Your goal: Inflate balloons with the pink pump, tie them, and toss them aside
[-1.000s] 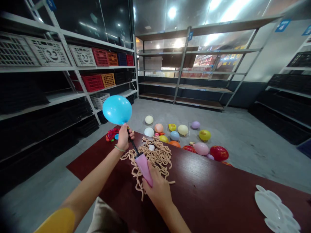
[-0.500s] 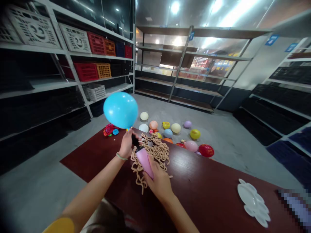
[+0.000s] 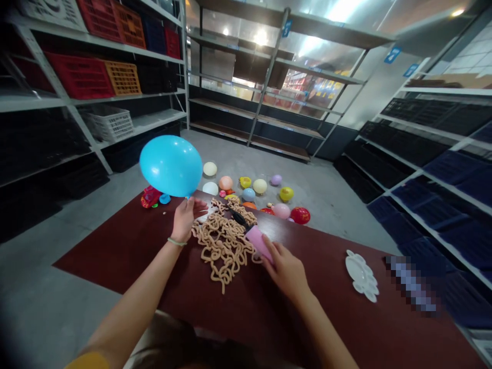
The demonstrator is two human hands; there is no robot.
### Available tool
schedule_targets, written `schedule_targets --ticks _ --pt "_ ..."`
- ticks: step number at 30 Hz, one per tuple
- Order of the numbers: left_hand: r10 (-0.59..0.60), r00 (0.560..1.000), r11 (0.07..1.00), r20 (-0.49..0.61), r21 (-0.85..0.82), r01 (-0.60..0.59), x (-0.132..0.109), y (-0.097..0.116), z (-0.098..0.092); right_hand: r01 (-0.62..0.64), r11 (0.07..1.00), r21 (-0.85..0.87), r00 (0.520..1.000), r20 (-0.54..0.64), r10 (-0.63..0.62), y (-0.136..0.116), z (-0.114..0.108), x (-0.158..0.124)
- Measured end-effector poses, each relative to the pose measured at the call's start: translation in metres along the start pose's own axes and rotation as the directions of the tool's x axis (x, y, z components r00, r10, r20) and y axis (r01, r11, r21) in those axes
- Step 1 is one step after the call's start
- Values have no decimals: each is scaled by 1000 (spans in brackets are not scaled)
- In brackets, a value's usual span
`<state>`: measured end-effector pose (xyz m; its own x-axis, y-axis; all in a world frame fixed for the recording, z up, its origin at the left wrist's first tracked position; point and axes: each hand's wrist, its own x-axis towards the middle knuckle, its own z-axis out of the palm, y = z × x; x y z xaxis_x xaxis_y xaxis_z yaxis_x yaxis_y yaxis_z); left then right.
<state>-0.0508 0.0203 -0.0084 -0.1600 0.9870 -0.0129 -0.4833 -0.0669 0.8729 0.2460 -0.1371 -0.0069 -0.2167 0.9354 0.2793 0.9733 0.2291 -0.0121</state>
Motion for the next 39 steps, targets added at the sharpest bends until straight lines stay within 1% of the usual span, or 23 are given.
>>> schedule_targets --ticks 3,5,8,11,14,16,19,20,22,25,27,31,35,37,39 --pt "-2 999 1000 43 32 0 -4 -3 -1 46 999 -27 999 9 -46 2 4 22" --pt "-1 999 999 40 46 -1 -6 -3 0 95 994 -47 995 25 -94 -4 9 38" --pt "2 1000 998 26 63 -3 -9 1 1 130 989 -73 991 27 -128 -14 20 54" --pt "-33 999 998 37 59 31 -11 5 3 141 989 -46 990 29 -139 -17 31 58" --pt "-75 995 994 63 80 70 -13 6 5 115 993 -5 992 44 -115 -16 38 55" --pt "-76 993 989 90 135 63 -15 4 7 92 995 29 995 47 -93 -14 37 54" --pt "-38 987 973 158 231 1 -17 1 8 92 993 73 996 14 -93 -11 29 54" --pt "-25 983 966 184 258 -24 -18 1 8 104 992 75 995 -16 -103 -11 24 54" --pt "-17 970 953 244 296 -58 -21 0 8 116 992 49 987 -114 -109 -12 11 55" --pt "-77 925 950 371 309 -45 -28 0 12 83 995 -49 956 -279 -94 -18 -13 56" --pt "-118 885 950 450 310 -31 -35 2 17 111 989 -93 940 -313 -135 -25 -29 59" --pt "-199 801 916 564 398 -53 -51 10 34 290 953 -86 916 -263 -302 -40 -56 73" --pt "-334 703 865 628 501 -37 -69 20 50 387 922 -30 903 -188 -385 -49 -74 86" --pt "-369 662 845 652 532 -54 -76 25 54 430 899 -83 883 -168 -438 -51 -79 89" --pt "-391 633 825 668 559 -80 -81 30 57 451 874 -180 861 -169 -479 -50 -82 89"
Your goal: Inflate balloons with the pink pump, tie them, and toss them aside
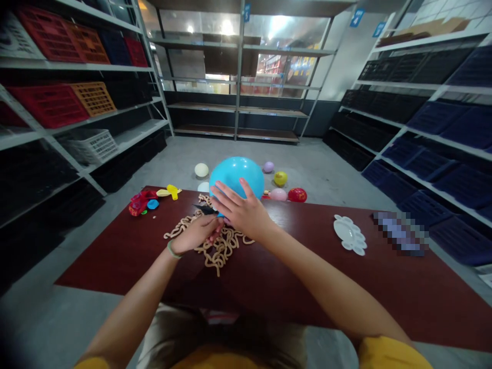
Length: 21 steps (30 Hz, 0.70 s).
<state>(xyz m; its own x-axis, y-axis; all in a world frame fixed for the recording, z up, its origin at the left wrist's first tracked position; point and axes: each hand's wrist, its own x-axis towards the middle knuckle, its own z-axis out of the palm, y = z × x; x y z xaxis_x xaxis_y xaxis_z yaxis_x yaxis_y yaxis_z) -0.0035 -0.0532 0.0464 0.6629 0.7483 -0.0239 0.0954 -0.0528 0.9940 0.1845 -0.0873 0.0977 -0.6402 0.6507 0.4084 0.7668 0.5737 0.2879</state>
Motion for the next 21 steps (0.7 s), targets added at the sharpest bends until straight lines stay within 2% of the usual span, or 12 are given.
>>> schedule_targets --ticks 4,7,13,16,21 --pt "-25 1000 999 14 23 25 -7 6 0 8 982 -186 999 -47 -17 3 -4 -8" --pt "-34 999 993 -36 -111 30 -10 6 2 -18 967 -256 998 -61 2 2 -7 -15" --pt "-50 968 953 -247 -302 -28 -10 2 11 -73 968 -239 993 -105 49 -6 -11 -19" --pt "-73 960 945 -269 -328 -20 -11 1 7 -76 974 -215 994 -95 56 -8 -11 -18" --pt "-88 961 947 -262 -322 -1 -18 0 -12 -54 984 -168 996 -84 40 -13 -4 -6"
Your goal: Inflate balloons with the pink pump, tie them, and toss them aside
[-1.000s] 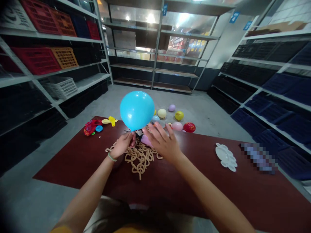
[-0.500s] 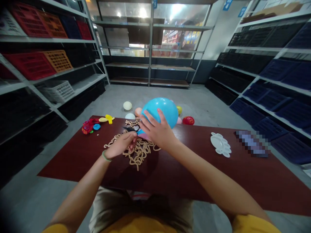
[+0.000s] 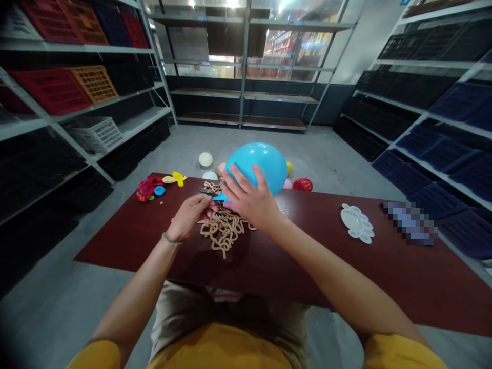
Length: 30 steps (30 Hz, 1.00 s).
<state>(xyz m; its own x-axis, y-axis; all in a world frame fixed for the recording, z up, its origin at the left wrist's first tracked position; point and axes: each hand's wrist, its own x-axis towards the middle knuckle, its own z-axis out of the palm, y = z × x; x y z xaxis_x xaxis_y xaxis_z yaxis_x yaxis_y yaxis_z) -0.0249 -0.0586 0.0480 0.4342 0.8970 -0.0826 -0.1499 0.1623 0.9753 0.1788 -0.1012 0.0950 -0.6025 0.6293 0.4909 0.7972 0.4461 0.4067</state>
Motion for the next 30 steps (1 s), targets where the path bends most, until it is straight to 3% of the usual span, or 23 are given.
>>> schedule_targets --ticks 6,8,11,16,20,27,29,30 --pt "-3 999 999 -50 43 5 -6 8 -33 75 994 78 997 13 -76 -16 9 33" --pt "46 989 999 -142 18 -44 -7 7 -50 94 988 124 995 9 -96 -22 15 38" --pt "144 936 990 -322 39 -139 -10 5 -79 37 983 181 999 11 -39 -32 35 34" --pt "219 869 975 -444 124 -182 -17 -1 -116 -137 937 321 962 270 48 -55 74 16" --pt "197 858 980 -474 130 -153 -19 -6 -126 -274 879 390 899 429 90 -69 89 10" --pt "190 874 979 -448 153 -134 -19 -11 -124 -435 761 482 848 503 167 -58 89 9" --pt "195 885 977 -423 168 -134 -19 -12 -120 -497 673 548 832 521 191 -45 78 10" --pt "197 890 975 -411 177 -134 -18 -11 -118 -542 578 610 820 536 202 -38 71 10"
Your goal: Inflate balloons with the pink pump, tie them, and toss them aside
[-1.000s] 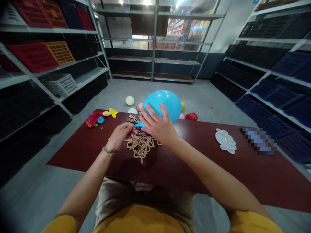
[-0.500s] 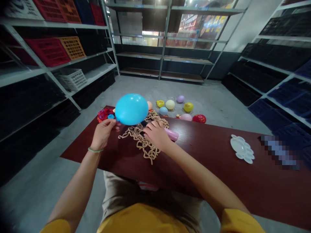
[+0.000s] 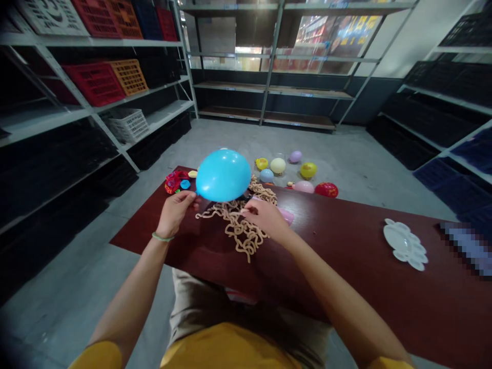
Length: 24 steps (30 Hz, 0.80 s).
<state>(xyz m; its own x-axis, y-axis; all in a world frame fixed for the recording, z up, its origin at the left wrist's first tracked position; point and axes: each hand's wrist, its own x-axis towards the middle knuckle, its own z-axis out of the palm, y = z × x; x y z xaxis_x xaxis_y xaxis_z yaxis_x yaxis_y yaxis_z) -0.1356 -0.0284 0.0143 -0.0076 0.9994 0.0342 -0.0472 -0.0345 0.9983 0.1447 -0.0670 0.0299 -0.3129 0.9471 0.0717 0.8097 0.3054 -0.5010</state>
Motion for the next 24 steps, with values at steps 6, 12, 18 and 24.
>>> schedule_targets --ticks 6,12,18,24 --pt "30 997 999 69 35 -33 -1 7 22 -180 636 751 979 70 194 -13 -53 -22" --pt "59 991 996 121 55 -66 -2 14 42 -80 809 583 982 -92 163 -14 -88 -42" --pt "55 990 998 129 6 -56 -5 16 60 -45 935 352 982 -157 106 -17 -113 -50" --pt "60 989 998 132 24 -64 -9 18 69 -43 938 344 965 -230 128 -18 -119 -50"
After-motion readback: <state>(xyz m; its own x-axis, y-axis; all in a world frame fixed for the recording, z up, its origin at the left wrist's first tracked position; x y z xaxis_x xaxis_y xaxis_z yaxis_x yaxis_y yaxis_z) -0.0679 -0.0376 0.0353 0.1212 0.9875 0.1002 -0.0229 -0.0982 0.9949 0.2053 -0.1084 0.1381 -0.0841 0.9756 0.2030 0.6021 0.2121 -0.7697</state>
